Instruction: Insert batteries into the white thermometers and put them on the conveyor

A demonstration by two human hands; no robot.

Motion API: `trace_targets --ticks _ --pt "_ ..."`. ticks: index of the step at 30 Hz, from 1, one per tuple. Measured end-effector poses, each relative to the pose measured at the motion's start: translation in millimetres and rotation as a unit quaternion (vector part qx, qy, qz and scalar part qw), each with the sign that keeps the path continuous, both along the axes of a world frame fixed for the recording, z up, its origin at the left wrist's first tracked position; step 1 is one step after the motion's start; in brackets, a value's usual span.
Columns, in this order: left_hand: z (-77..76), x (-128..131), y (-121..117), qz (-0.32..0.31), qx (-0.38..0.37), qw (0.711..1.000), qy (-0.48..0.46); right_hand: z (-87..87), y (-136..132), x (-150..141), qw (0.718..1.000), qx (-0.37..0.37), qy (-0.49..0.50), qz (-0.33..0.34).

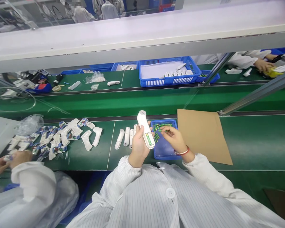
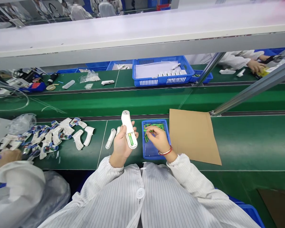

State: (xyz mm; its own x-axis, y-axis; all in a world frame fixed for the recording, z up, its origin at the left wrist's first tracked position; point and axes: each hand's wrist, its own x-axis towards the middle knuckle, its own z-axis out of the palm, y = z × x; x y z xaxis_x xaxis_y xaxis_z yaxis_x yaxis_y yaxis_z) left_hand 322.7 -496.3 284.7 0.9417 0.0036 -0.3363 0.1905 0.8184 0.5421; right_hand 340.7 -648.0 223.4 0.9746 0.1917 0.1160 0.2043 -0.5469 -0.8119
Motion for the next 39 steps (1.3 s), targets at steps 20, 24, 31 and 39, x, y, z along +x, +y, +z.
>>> trace_targets --ticks 20,24,31,39 --pt "-5.0 9 -4 0.005 0.085 0.996 -0.04 43.0 16 -10 0.979 0.088 -0.123 0.139" --pt "-8.3 13 -6 0.009 0.057 0.998 -0.016 36.9 14 -8 0.972 0.061 -0.168 0.151" --pt "-15.8 20 -12 0.045 0.034 0.998 0.031 33.6 15 -9 0.955 -0.011 -0.284 0.084" --pt "-17.9 29 -15 0.032 0.027 0.998 0.037 36.2 15 -3 0.959 -0.001 -0.274 0.068"
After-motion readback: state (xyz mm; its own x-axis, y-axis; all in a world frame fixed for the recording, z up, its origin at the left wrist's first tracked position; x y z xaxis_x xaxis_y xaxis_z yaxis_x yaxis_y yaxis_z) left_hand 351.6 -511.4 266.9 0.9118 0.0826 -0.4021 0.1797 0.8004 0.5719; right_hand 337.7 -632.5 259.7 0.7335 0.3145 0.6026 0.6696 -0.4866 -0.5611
